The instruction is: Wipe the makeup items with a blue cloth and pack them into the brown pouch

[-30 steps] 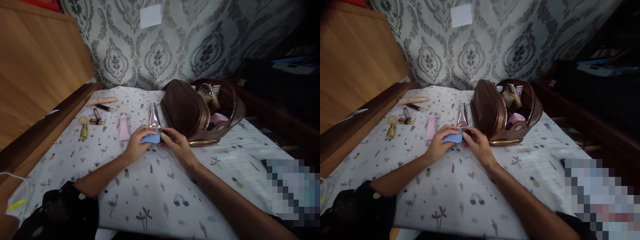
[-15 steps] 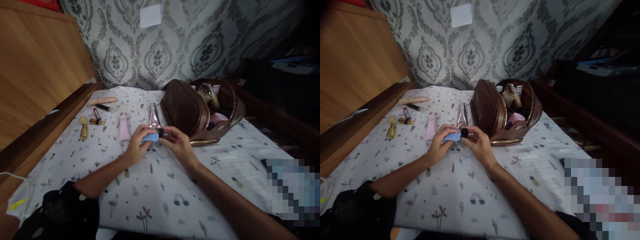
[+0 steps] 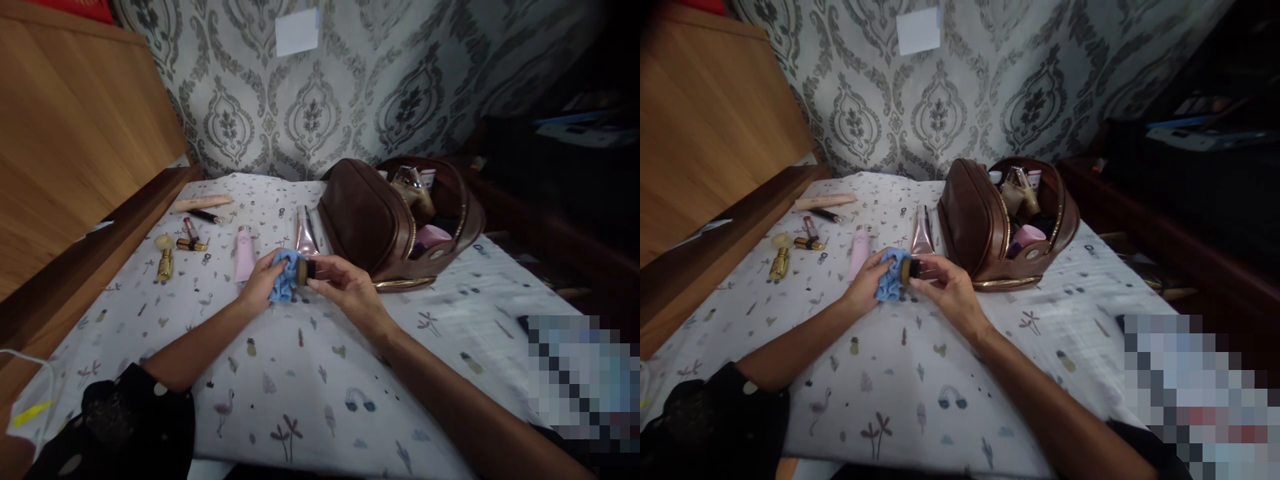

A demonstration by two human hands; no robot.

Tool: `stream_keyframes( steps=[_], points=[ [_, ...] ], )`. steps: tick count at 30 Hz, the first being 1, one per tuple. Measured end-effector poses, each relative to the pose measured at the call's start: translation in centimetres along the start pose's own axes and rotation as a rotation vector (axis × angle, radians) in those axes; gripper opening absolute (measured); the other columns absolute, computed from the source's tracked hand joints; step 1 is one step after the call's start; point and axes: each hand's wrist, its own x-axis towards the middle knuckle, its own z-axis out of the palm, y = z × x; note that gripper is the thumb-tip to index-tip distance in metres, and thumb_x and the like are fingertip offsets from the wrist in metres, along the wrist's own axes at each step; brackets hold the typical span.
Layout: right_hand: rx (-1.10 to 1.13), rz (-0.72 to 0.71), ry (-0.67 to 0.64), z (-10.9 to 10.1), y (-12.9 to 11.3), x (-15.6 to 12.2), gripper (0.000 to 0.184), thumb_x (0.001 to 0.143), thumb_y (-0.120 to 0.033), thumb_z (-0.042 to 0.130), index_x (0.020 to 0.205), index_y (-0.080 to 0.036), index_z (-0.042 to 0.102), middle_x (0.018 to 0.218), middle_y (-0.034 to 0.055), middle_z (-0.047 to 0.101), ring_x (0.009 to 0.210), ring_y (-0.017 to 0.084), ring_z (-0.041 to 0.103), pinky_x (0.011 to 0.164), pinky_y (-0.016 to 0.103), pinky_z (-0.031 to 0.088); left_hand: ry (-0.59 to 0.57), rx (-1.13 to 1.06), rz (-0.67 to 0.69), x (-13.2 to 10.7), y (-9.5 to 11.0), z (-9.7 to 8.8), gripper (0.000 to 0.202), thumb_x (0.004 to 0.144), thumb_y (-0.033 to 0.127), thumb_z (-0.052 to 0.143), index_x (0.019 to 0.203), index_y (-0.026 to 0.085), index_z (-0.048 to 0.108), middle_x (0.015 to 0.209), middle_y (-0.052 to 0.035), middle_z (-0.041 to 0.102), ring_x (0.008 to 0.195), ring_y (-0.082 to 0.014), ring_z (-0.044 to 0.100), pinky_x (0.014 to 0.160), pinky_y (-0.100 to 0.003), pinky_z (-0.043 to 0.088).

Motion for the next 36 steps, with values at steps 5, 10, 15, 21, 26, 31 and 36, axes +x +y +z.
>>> stream_keyframes(
  steps=[5, 10, 15, 21, 26, 31, 36],
  points=[
    [-0.220, -0.179, 0.142, 0.1, -0.2, -0.3, 0.035, 0.080, -0.031, 0.075, 0.113, -0.025, 0.066, 0.111, 0.0052, 0.069, 0.092, 0.019, 0.066, 0.075, 0.033, 0.057, -0.061, -0.067, -0.120, -0.1, 0.1, 0.0, 0.040, 0.064, 0.037, 0.082, 0.089, 0.015, 0.062, 0.067, 0.0016, 0.063, 0.050, -0.0116, 0.061, 0.046, -0.022, 0.052],
    [-0.413, -0.391, 0.131, 0.1, -0.6, -0.8, 0.033, 0.087, -0.027, 0.067, 0.120, -0.027, 0.062, 0.111, 0.0066, 0.065, 0.100, 0.021, 0.064, 0.078, 0.035, 0.058, -0.059, -0.064, -0.160, -0.5, 0.4, 0.0, 0.040, 0.064, 0.037, 0.083, 0.091, 0.015, 0.063, 0.067, 0.0002, 0.065, 0.045, -0.0101, 0.059, 0.041, -0.019, 0.047],
    [-0.472, -0.492, 0.127, 0.0, -1.8, -0.9, 0.034, 0.090, -0.024, 0.065, 0.124, -0.025, 0.058, 0.108, 0.0074, 0.063, 0.102, 0.021, 0.063, 0.088, 0.038, 0.056, -0.024, -0.066, -0.104, -1.1, 1.5, 1.4, 0.040, 0.057, 0.036, 0.087, 0.081, 0.014, 0.063, 0.058, 0.0042, 0.058, 0.043, -0.0056, 0.047, 0.037, -0.015, 0.039],
    [-0.456, -0.548, 0.131, -1.7, -5.8, -1.2, 0.035, 0.093, -0.030, 0.062, 0.127, -0.024, 0.056, 0.104, 0.0070, 0.061, 0.093, 0.019, 0.062, 0.082, 0.033, 0.056, -0.057, 0.095, -0.038, -1.8, 4.5, 4.0, 0.041, 0.062, 0.040, 0.084, 0.090, 0.017, 0.064, 0.058, 0.0074, 0.052, 0.042, -0.0034, 0.036, 0.037, -0.013, 0.031],
    [-0.452, -0.507, 0.192, -4.3, -8.5, -1.4, 0.037, 0.091, -0.034, 0.064, 0.126, -0.024, 0.057, 0.102, 0.0062, 0.061, 0.087, 0.018, 0.062, 0.076, 0.032, 0.056, -0.118, 0.332, 0.081, -1.6, 6.5, 7.6, 0.032, 0.069, 0.033, 0.077, 0.094, 0.020, 0.062, 0.062, 0.0074, 0.047, 0.048, -0.0060, 0.040, 0.040, -0.014, 0.035],
    [-0.423, -0.443, 0.243, -6.2, -10.0, -1.8, 0.035, 0.090, -0.031, 0.065, 0.123, -0.024, 0.059, 0.102, 0.0058, 0.059, 0.089, 0.018, 0.061, 0.079, 0.033, 0.055, -0.204, 0.526, 0.241, 0.1, 6.6, 9.6, 0.022, 0.079, 0.033, 0.066, 0.098, 0.023, 0.062, 0.070, 0.0044, 0.053, 0.054, -0.0086, 0.047, 0.045, -0.016, 0.039],
    [-0.384, -0.410, 0.370, -6.5, -9.1, -2.9, 0.038, 0.086, -0.027, 0.069, 0.123, -0.022, 0.059, 0.103, 0.0053, 0.057, 0.091, 0.017, 0.059, 0.079, 0.031, 0.055, -0.210, 0.744, 0.436, 0.9, 6.3, 11.2, 0.018, 0.081, 0.031, 0.065, 0.096, 0.022, 0.063, 0.076, 0.0025, 0.059, 0.064, -0.0110, 0.052, 0.057, -0.018, 0.043]
  ],
)
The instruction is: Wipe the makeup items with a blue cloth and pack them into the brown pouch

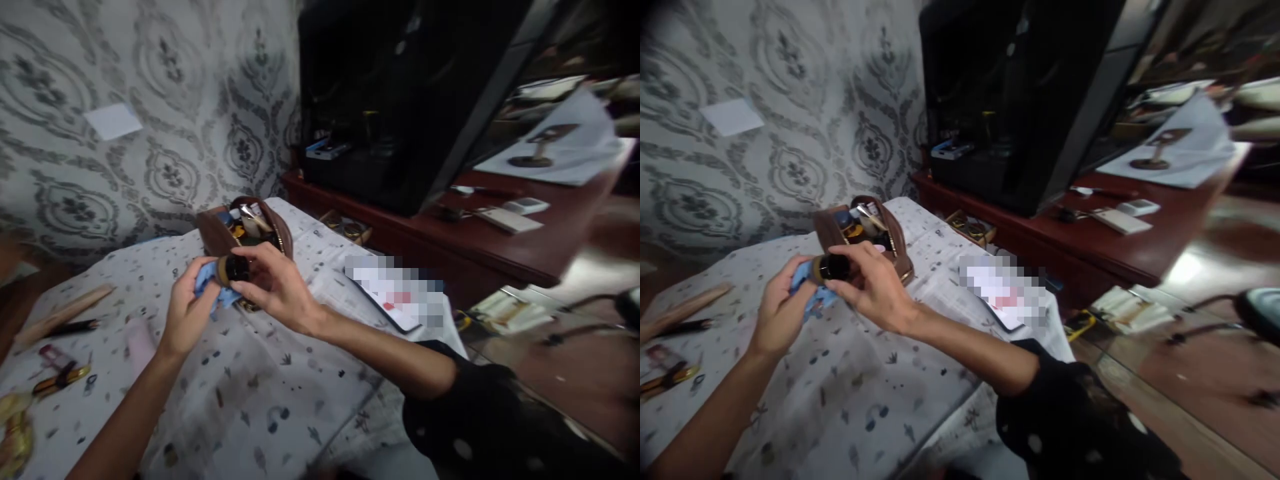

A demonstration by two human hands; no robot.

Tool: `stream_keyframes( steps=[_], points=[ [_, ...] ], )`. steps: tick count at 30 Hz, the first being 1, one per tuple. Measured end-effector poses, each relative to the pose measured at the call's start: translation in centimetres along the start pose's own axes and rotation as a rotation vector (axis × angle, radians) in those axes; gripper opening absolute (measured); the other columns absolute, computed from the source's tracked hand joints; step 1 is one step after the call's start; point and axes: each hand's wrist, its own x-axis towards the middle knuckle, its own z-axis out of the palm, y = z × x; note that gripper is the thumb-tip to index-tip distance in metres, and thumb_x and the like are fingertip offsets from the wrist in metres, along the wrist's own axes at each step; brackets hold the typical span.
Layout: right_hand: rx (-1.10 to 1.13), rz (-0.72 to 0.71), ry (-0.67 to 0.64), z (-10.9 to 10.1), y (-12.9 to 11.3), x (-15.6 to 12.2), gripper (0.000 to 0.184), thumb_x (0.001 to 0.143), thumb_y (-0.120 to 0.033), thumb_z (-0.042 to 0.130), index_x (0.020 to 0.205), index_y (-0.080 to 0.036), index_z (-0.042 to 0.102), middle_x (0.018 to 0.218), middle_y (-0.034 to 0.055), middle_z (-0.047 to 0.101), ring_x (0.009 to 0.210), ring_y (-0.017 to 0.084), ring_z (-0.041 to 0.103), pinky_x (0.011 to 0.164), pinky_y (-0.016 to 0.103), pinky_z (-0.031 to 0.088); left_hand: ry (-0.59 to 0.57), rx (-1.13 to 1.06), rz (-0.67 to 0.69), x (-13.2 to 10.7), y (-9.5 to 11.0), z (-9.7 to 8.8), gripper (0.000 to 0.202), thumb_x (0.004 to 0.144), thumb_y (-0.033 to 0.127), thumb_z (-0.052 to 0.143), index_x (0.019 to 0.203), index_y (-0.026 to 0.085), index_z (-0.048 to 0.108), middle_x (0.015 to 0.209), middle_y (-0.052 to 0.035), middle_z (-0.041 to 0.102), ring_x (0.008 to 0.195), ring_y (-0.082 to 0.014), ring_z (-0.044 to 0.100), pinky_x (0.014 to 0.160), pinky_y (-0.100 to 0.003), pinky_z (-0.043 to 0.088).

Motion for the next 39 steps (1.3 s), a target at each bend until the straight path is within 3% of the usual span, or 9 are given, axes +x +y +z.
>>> stream_keyframes(
  steps=[7, 11, 13, 17, 20, 23, 27, 31, 39],
  points=[
    [0.024, 0.088, 0.074, -0.2, 1.2, -1.1, 0.039, 0.085, -0.032, 0.071, 0.123, -0.025, 0.060, 0.106, 0.0052, 0.059, 0.096, 0.018, 0.059, 0.085, 0.032, 0.055, -0.009, 0.278, 0.202, 0.1, 0.4, 1.0, 0.018, 0.088, 0.028, 0.055, 0.103, 0.021, 0.062, 0.086, -0.0005, 0.063, 0.073, -0.0143, 0.057, 0.066, -0.022, 0.047],
    [0.094, 0.117, 0.071, -0.7, 1.6, -1.1, 0.038, 0.086, -0.031, 0.069, 0.122, -0.025, 0.061, 0.107, 0.0059, 0.059, 0.093, 0.018, 0.061, 0.080, 0.031, 0.056, 0.023, 0.518, 0.455, 0.5, 0.1, 1.5, 0.033, 0.089, 0.018, 0.046, 0.118, 0.018, 0.061, 0.110, -0.0076, 0.063, 0.103, -0.0220, 0.062, 0.092, -0.033, 0.049],
    [0.125, 0.128, 0.089, -1.2, 1.7, -0.9, 0.038, 0.085, -0.034, 0.070, 0.121, -0.024, 0.061, 0.106, 0.0062, 0.061, 0.092, 0.018, 0.061, 0.078, 0.032, 0.055, 0.027, 0.678, 0.537, 0.7, 0.2, 1.8, 0.041, 0.087, 0.012, 0.043, 0.124, 0.018, 0.059, 0.123, -0.0103, 0.061, 0.113, -0.0242, 0.060, 0.097, -0.036, 0.049],
    [0.152, 0.120, 0.141, -2.5, 2.2, 0.7, 0.043, 0.083, -0.042, 0.071, 0.121, -0.023, 0.060, 0.110, 0.0078, 0.063, 0.088, 0.017, 0.062, 0.079, 0.033, 0.056, -0.040, 0.930, 0.602, 1.0, 0.4, 2.1, 0.043, 0.086, 0.007, 0.043, 0.122, 0.020, 0.062, 0.133, -0.0069, 0.062, 0.108, -0.0236, 0.063, 0.090, -0.035, 0.054],
    [0.058, 0.070, 0.125, -3.3, 2.9, 2.9, 0.043, 0.084, -0.040, 0.069, 0.122, -0.022, 0.060, 0.111, 0.0081, 0.063, 0.091, 0.019, 0.062, 0.081, 0.035, 0.055, -0.036, 0.973, 0.641, 0.9, 0.2, 1.9, 0.043, 0.086, 0.006, 0.045, 0.121, 0.020, 0.064, 0.131, -0.0051, 0.066, 0.101, -0.0219, 0.065, 0.083, -0.034, 0.057],
    [-0.175, 0.028, -0.018, -3.7, 3.2, 5.5, 0.039, 0.084, -0.029, 0.067, 0.122, -0.020, 0.061, 0.109, 0.0090, 0.061, 0.090, 0.020, 0.062, 0.077, 0.034, 0.055, 0.008, 0.976, 0.693, 0.6, -0.3, 1.5, 0.044, 0.086, 0.004, 0.045, 0.123, 0.018, 0.064, 0.129, -0.0053, 0.067, 0.098, -0.0213, 0.064, 0.076, -0.033, 0.058],
    [-0.547, -0.004, -0.397, -4.5, 2.1, 8.1, 0.033, 0.082, -0.017, 0.067, 0.115, -0.015, 0.064, 0.106, 0.0098, 0.062, 0.084, 0.018, 0.061, 0.074, 0.030, 0.050, 0.051, 0.984, 0.783, 0.3, -1.1, 1.0, 0.042, 0.087, 0.005, 0.044, 0.123, 0.015, 0.063, 0.128, -0.0064, 0.068, 0.092, -0.0214, 0.064, 0.066, -0.031, 0.057],
    [-0.762, -0.050, -0.763, -5.5, 0.4, 10.1, 0.029, 0.081, -0.016, 0.066, 0.110, -0.016, 0.065, 0.101, 0.0074, 0.066, 0.087, 0.019, 0.062, 0.073, 0.027, 0.045, 0.062, 0.992, 0.841, 0.5, -1.6, 0.8, 0.038, 0.091, 0.008, 0.044, 0.122, 0.013, 0.064, 0.127, -0.0071, 0.069, 0.088, -0.0206, 0.063, 0.061, -0.030, 0.054],
    [-1.065, 0.050, -1.017, -3.3, -0.8, 12.7, 0.023, 0.083, -0.023, 0.066, 0.103, -0.014, 0.071, 0.086, 0.0082, 0.070, 0.077, 0.020, 0.064, 0.061, 0.026, 0.038, 0.083, 0.972, 0.875, 0.8, -2.0, 0.9, 0.035, 0.092, 0.008, 0.045, 0.122, 0.012, 0.063, 0.126, -0.0050, 0.070, 0.082, -0.0190, 0.062, 0.059, -0.029, 0.053]
  ],
)
